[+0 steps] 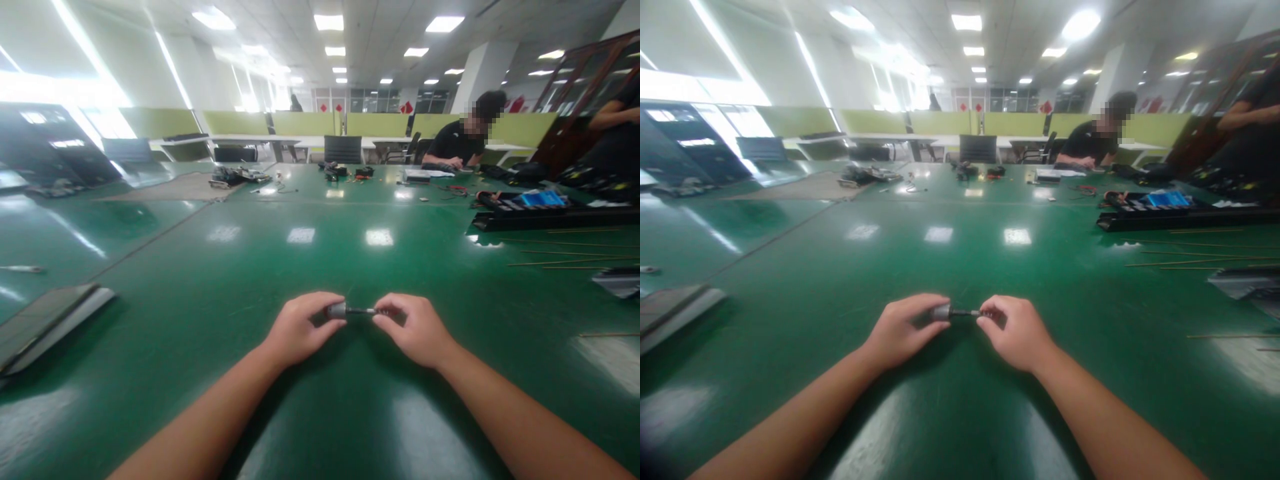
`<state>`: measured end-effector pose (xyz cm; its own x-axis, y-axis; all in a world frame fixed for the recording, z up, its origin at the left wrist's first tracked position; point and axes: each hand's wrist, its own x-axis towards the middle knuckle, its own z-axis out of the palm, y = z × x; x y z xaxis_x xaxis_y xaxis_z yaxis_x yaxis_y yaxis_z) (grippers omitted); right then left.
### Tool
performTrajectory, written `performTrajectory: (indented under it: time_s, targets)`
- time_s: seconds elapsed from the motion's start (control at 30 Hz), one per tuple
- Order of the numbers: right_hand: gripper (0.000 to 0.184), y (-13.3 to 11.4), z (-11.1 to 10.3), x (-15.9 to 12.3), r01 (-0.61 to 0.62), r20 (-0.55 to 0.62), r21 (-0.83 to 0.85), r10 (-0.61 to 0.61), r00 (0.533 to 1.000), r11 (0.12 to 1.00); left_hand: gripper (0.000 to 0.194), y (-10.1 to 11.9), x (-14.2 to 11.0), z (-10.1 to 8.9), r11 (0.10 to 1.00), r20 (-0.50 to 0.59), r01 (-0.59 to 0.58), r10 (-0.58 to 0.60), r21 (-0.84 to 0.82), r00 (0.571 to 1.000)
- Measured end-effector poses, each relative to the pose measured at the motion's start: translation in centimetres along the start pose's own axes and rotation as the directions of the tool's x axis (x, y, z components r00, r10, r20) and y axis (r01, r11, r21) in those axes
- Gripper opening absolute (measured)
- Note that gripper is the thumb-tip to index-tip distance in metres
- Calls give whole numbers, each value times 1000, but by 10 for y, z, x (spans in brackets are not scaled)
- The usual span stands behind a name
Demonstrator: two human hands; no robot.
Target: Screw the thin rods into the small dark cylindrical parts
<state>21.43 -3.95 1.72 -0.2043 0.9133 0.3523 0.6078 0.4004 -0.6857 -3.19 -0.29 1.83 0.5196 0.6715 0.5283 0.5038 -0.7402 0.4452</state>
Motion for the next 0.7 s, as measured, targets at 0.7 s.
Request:
performTrajectory:
  time_s: [0.7]
  targets:
    - [7, -1, 0, -1, 19, -7, -6, -19, 1000, 1000, 28, -6, 1, -3, 995, -121, 93, -88, 32, 989]
